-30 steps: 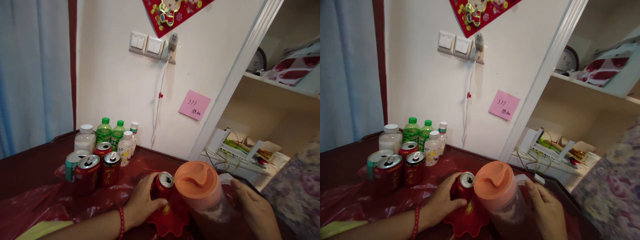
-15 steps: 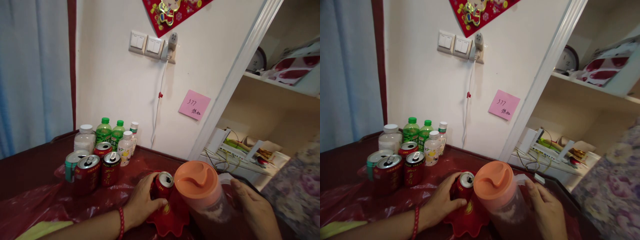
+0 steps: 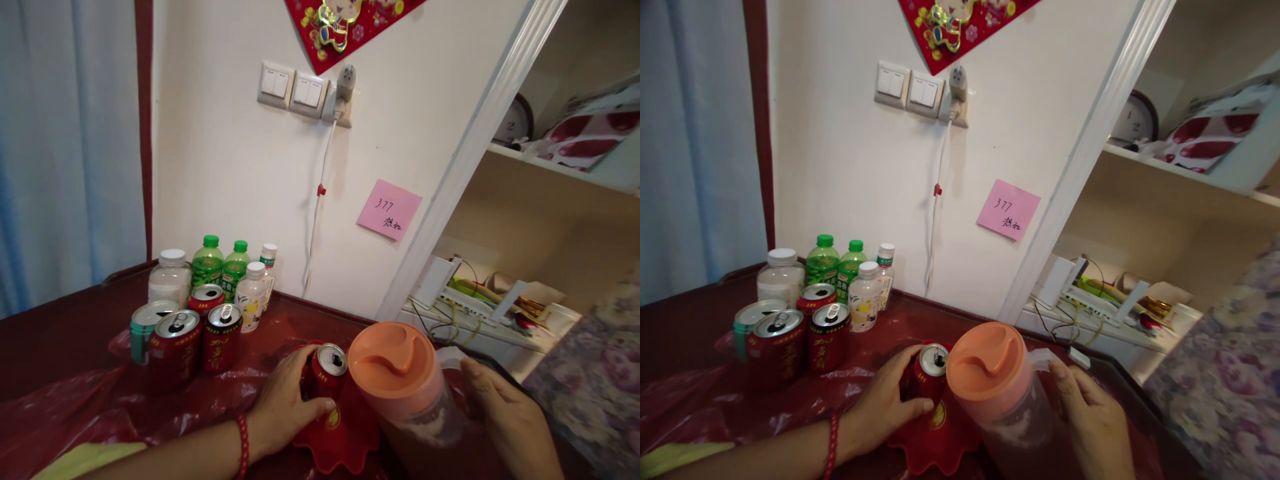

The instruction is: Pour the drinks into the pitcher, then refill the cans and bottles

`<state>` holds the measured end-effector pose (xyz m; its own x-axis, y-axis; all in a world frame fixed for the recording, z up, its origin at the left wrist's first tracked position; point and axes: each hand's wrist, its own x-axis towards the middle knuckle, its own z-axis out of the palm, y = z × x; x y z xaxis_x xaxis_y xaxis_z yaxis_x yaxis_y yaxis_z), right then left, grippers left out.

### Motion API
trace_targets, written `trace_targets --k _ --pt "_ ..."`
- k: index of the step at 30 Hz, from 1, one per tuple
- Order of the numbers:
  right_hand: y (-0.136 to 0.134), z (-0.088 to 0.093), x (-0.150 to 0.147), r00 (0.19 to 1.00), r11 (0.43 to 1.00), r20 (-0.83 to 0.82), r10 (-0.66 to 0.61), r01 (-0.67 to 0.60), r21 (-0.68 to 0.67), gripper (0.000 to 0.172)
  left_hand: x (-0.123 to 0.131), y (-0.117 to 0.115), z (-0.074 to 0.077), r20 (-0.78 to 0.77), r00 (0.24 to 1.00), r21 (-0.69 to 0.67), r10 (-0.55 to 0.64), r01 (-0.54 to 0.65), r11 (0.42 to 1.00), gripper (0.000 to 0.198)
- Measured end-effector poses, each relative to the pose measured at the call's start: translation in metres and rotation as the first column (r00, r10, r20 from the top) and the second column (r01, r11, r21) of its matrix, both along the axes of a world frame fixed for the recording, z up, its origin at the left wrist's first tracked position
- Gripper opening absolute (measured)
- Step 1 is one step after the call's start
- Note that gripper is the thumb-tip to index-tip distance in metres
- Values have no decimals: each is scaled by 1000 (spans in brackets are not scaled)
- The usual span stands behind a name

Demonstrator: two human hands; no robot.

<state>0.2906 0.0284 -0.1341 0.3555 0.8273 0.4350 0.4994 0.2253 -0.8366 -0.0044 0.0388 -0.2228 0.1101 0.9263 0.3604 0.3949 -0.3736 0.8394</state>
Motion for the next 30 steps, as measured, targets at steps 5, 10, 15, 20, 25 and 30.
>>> trace_targets --k 5,10,15,20,25,30 --pt "0 0 0 1000 1000 -22 8 -8 -11 66 0 1 -2 -1 1000 9 3 -3 1000 74" --pt "0 -1 1 999 999 -37 26 -27 -27 67 0 1 -4 13 1000 -8 15 -15 1000 74" --pt "10 -6 10 998 999 -54 38 -40 -34 66 0 1 -6 21 1000 -23 23 -22 999 77" --pt "17 -8 16 997 998 -43 59 -59 -7 67 0 2 -6 51 998 -31 26 -24 999 78" --pt "7 -3 2 998 998 -36 58 -57 15 66 -1 5 -9 64 998 -32 22 -20 999 79" --pt "13 -5 9 997 998 -34 63 -63 -7 70 -3 10 -20 63 998 36 -4 1 999 80"
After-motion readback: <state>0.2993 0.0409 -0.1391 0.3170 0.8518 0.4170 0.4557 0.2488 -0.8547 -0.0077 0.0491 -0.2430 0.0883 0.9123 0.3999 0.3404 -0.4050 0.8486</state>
